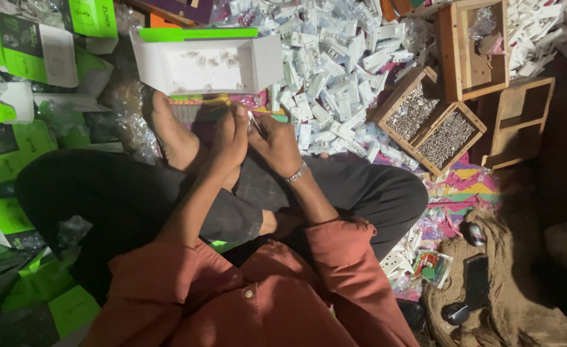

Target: The person sits on the floor and repeatedly picks up small white plastic housings and metal components. They insert the metal parts into the housings by hand and place the assembled units into a white box. The person continues this repetitive assembly process throughout the clip.

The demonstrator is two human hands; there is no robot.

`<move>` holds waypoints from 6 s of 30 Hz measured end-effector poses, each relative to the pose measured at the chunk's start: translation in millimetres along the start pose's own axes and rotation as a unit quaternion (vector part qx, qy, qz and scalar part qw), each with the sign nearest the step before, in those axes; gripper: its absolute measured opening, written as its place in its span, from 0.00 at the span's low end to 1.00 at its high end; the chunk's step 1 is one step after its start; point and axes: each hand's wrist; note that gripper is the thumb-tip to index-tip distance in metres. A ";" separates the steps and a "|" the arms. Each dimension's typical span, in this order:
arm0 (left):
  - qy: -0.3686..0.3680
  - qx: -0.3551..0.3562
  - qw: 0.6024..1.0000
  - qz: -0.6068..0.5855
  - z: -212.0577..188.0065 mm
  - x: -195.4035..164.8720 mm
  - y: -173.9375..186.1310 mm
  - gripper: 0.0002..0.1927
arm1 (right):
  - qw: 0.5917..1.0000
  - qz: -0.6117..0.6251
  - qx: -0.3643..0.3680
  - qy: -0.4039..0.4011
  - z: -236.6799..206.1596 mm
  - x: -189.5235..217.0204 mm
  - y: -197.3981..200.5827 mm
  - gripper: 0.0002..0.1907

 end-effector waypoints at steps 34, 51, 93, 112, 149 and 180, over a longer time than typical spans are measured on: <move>0.053 -0.020 0.968 -0.244 3.3 -3.8 -3.0 0.08 | 0.988 0.145 -0.030 -0.038 8.5 8.2 8.2 0.12; 0.061 0.006 0.919 -0.390 -1.8 5.2 -10.2 0.08 | 0.930 0.291 -0.116 -0.191 14.5 -0.2 3.7 0.15; 0.035 -0.128 0.918 -0.373 1.9 5.2 -9.3 0.22 | 0.987 0.058 0.035 -0.147 18.4 18.8 31.9 0.15; -0.034 -0.007 0.986 -0.161 3.8 -36.2 -22.0 0.21 | 0.970 0.068 -0.217 -0.087 17.1 -39.7 -2.2 0.22; 0.053 0.057 0.891 -0.448 6.6 -30.5 17.5 0.23 | 0.996 0.088 0.029 -0.015 11.1 26.9 41.1 0.23; -0.107 0.059 0.971 0.204 -5.6 -28.0 1.0 0.27 | 0.868 0.272 -0.409 -0.072 -26.8 -37.1 157.9 0.17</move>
Point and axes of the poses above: each hand's wrist, its own z-axis towards the middle knuckle, its own y-axis out of the back of the hand, x = y × z, and after that the axes turned 11 degrees about x, right-handed
